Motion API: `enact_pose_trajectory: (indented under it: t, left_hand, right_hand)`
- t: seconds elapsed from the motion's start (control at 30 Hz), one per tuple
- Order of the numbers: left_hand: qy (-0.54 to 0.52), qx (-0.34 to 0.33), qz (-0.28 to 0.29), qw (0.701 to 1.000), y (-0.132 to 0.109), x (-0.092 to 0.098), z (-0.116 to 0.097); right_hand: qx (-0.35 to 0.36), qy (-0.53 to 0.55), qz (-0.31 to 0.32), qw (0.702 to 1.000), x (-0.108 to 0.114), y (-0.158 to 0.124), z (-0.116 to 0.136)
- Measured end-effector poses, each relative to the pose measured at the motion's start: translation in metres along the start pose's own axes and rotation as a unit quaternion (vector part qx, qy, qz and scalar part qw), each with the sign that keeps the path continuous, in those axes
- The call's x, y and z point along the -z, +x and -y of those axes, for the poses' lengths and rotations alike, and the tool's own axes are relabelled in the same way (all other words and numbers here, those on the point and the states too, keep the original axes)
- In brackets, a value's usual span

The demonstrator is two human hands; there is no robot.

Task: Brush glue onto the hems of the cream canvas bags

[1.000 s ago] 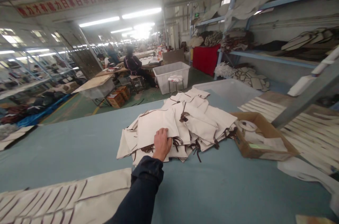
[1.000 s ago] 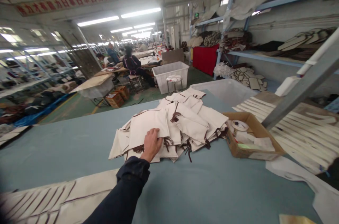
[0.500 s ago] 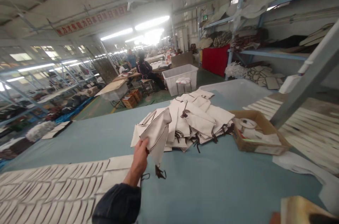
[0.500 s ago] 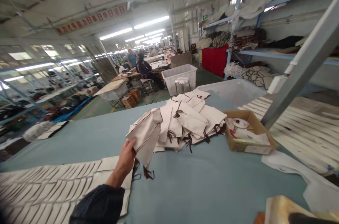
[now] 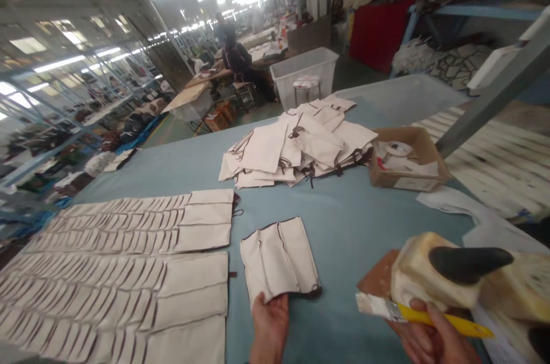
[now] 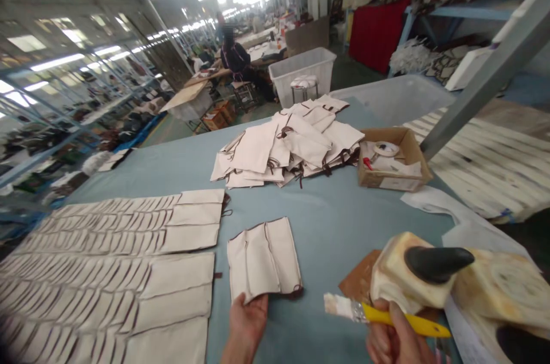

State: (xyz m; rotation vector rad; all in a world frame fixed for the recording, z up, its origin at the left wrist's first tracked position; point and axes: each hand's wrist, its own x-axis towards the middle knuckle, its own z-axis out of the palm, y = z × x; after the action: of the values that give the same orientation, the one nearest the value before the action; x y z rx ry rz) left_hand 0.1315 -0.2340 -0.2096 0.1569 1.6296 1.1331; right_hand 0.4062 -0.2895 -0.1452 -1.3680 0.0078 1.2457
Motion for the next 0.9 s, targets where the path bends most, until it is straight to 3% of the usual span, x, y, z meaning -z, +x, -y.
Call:
enact_pose_trajectory:
  t: [0.03, 0.07, 0.13, 0.2, 0.27, 0.33, 0.37, 0.4, 0.43, 0.53, 0.63, 0.77, 0.9]
  left_hand:
    - [-0.027, 0.041, -0.002, 0.999, -0.017, 0.002, 0.023]
    - [-0.094, 0.138, 0.018, 0.986, -0.035, 0.004, 0.043]
    - [-0.120, 0.312, 0.120, 0.935, -0.065, 0.004, 0.074]
    - [-0.095, 0.362, 0.220, 0.901, -0.083, 0.000, 0.085]
    - [-0.035, 0.290, 0.255, 0.922, -0.084, -0.007, 0.075]
    - [0.083, 0.112, 0.212, 0.967, -0.069, -0.014, 0.048]
    - [0.177, -0.038, 0.165, 0.969, -0.056, -0.017, 0.032]
    - [0.282, -0.169, 0.126, 0.936, -0.040, -0.019, 0.016]
    - [0.318, -0.222, 0.098, 0.916, -0.022, -0.022, 0.001]
    - [0.403, -0.285, 0.060, 0.868, 0.030, -0.030, -0.031]
    - [0.496, -0.303, 0.044, 0.812, 0.069, -0.045, -0.042]
    - [0.587, -0.305, 0.039, 0.749, 0.092, -0.070, -0.042]
    - [0.625, -0.310, 0.037, 0.716, 0.096, -0.077, -0.042]
  right_hand:
    - [-0.005, 0.003, 0.007, 1.000, -0.001, -0.003, 0.004]
    - [-0.009, 0.005, 0.013, 1.000, -0.002, -0.005, 0.007]
    - [-0.015, 0.008, 0.023, 1.000, -0.004, -0.008, 0.013]
    - [-0.012, 0.011, 0.028, 0.999, -0.004, -0.009, 0.017]
    - [-0.003, 0.015, 0.030, 0.999, -0.004, -0.011, 0.020]
    - [0.006, 0.017, 0.021, 1.000, -0.003, -0.015, 0.024]
    - [0.009, 0.020, 0.011, 1.000, -0.003, -0.017, 0.026]
    - [0.010, 0.024, -0.002, 1.000, -0.003, -0.021, 0.029]
    - [0.009, 0.028, -0.015, 0.999, -0.003, -0.024, 0.030]
    - [-0.004, 0.043, -0.046, 0.998, 0.001, -0.034, 0.033]
    - [-0.012, 0.064, -0.068, 0.996, 0.006, -0.043, 0.031]
    - [-0.029, 0.083, -0.080, 0.993, 0.011, -0.055, 0.027]
    - [-0.024, 0.103, -0.104, 0.989, 0.013, -0.063, 0.018]
